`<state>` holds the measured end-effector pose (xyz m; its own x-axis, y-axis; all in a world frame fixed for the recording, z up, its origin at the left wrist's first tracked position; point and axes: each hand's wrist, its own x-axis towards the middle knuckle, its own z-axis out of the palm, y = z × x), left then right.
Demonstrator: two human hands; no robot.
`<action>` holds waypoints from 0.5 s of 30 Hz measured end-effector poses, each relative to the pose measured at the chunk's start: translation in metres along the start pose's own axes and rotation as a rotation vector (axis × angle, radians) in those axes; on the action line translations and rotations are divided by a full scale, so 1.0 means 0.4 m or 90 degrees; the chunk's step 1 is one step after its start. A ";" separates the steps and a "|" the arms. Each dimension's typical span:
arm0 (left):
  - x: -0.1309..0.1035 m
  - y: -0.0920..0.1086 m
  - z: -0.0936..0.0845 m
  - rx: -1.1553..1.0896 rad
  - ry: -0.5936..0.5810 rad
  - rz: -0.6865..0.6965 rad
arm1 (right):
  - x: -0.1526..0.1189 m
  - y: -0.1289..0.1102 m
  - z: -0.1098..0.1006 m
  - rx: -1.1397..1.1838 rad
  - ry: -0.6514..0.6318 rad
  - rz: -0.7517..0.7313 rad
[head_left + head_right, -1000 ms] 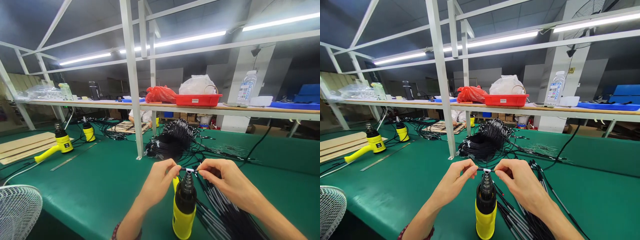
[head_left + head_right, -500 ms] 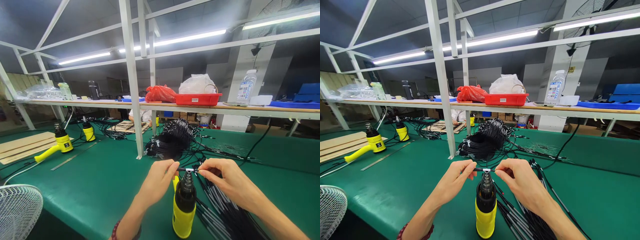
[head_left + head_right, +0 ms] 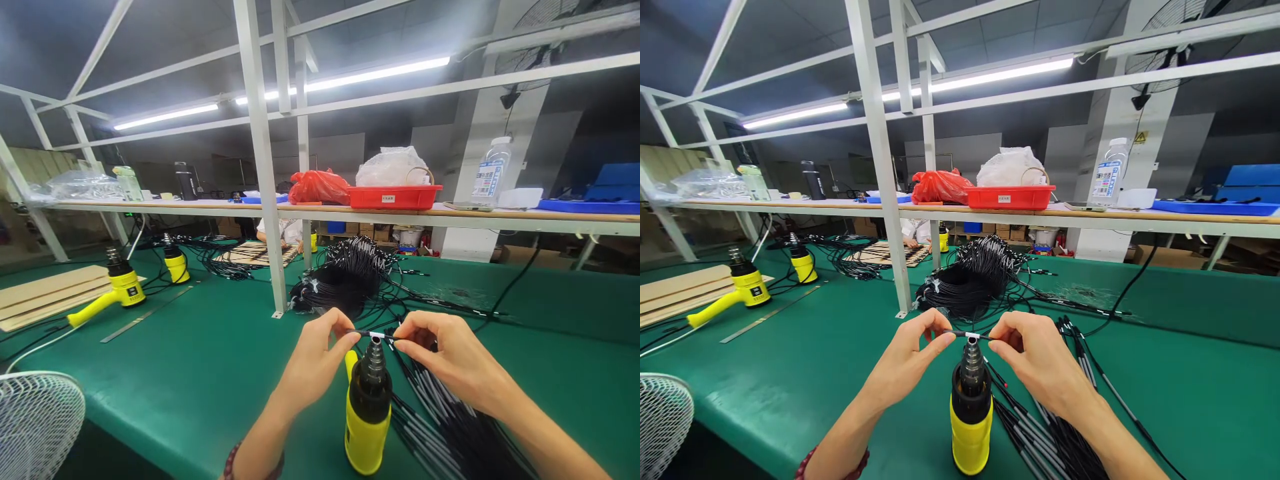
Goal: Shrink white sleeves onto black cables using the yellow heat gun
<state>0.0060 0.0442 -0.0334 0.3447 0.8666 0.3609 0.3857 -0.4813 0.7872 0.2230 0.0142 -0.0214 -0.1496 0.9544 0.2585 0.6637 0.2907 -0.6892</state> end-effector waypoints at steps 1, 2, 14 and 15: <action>0.000 0.001 0.000 -0.001 0.003 0.000 | -0.001 0.000 0.000 0.002 0.000 0.003; -0.001 0.001 0.000 0.001 0.005 0.001 | -0.001 -0.001 -0.001 0.002 -0.002 0.005; -0.001 -0.006 0.001 0.057 -0.003 0.017 | -0.011 -0.012 -0.001 -0.056 -0.031 -0.018; -0.003 -0.005 0.000 0.052 0.003 0.016 | -0.010 -0.012 0.000 -0.049 -0.029 -0.016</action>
<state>0.0050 0.0443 -0.0354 0.3509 0.8547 0.3825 0.4451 -0.5116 0.7349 0.2205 0.0089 -0.0191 -0.1980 0.9496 0.2429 0.7133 0.3096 -0.6288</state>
